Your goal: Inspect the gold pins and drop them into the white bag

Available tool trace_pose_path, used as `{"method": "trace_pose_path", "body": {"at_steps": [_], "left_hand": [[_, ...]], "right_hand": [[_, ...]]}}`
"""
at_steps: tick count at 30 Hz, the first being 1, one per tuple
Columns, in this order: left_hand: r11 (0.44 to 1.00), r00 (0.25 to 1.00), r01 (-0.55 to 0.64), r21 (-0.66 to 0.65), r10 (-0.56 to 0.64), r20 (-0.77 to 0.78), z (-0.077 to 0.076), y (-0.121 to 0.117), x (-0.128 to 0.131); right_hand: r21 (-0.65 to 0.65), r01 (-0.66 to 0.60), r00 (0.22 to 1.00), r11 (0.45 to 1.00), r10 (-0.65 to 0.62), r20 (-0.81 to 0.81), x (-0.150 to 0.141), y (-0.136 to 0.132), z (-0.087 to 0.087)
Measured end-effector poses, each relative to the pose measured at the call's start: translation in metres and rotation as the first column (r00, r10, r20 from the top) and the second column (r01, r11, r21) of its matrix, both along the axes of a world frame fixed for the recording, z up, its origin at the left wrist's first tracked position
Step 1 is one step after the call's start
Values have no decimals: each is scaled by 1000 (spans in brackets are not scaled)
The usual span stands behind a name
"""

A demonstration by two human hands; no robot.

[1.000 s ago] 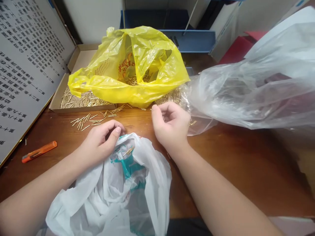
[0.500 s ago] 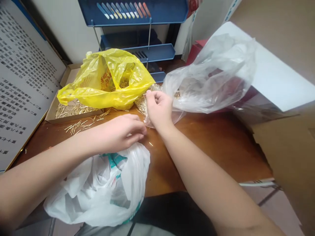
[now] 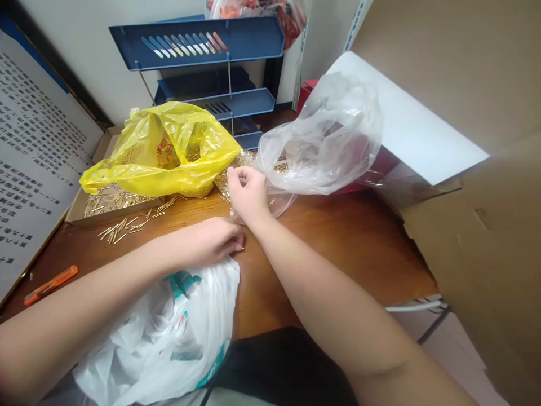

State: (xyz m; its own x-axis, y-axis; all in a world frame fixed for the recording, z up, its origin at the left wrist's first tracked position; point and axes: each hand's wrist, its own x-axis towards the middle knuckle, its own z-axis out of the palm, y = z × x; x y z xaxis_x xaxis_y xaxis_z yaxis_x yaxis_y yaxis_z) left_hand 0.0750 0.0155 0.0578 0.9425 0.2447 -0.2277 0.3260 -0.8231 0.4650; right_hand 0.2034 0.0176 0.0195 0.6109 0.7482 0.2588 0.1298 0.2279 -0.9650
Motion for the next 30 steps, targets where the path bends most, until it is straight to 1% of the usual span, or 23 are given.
{"method": "trace_pose_path", "body": {"at_steps": [2, 3, 4, 5, 6, 7, 9, 10, 11, 12, 13, 14, 16, 19, 21, 25, 27, 30], "left_hand": [[998, 996, -62, -7, 62, 59, 14, 5, -15], [987, 977, -147, -58, 154, 145, 21, 9, -26], [960, 935, -246, -133, 271, 228, 26, 15, -39], [919, 886, -328, -220, 380, 266, 28, 21, -52], [863, 824, -405, -303, 488, 289, 28, 27, -65], [797, 758, -473, -376, 585, 288, 24, 33, -77], [645, 625, -562, -518, 741, 244, 9, 42, -97], [554, 561, -577, -600, 803, 201, -1, 44, -104], [466, 512, -567, -679, 845, 153, -11, 45, -108], [406, 482, -545, -734, 868, 123, -21, 45, -111], [373, 477, -511, -774, 873, 105, -30, 44, -111], [360, 484, -476, -803, 869, 102, -37, 42, -110], [370, 516, -409, -834, 848, 123, -45, 38, -107], [397, 527, -343, -851, 831, 176, -47, 35, -105], [396, 526, -338, -854, 832, 178, -47, 35, -105], [358, 514, -336, -871, 845, 149, -49, 39, -105], [361, 514, -331, -872, 844, 154, -49, 39, -104], [381, 530, -329, -864, 832, 165, -49, 39, -102]], "right_hand": [[35, -1, 1000, 999, 0, 18, 0, -2, 2], [65, -2, 1000, 998, 0, 32, -1, -4, 4], [95, -7, 999, 995, 2, 45, -2, -5, 5], [119, -17, 998, 993, 10, 58, -4, -7, 6], [132, -33, 997, 991, 24, 67, -6, -9, 7], [132, -53, 997, 990, 44, 68, -10, -12, 8], [100, -111, 993, 989, 105, 59, -22, -17, 9], [76, -149, 988, 986, 145, 51, -29, -19, 8], [44, -191, 981, 981, 190, 43, -37, -21, 6], [9, -238, 971, 971, 237, 32, -45, -22, 3], [-28, -283, 959, 959, 283, 22, -53, -23, 0], [-65, -322, 946, 944, 324, 16, -60, -24, -4], [-140, -377, 924, 915, 383, 15, -69, -23, -13], [-276, -399, 907, 875, 421, 26, -73, -20, -22], [-356, -378, 909, 855, 415, 32, -72, -19, -25], [-391, -361, 907, 846, 417, 64, -70, -19, -23], [-392, -367, 898, 843, 431, 87, -71, -20, -21], [-392, -370, 893, 843, 439, 102, -72, -22, -20]]}}
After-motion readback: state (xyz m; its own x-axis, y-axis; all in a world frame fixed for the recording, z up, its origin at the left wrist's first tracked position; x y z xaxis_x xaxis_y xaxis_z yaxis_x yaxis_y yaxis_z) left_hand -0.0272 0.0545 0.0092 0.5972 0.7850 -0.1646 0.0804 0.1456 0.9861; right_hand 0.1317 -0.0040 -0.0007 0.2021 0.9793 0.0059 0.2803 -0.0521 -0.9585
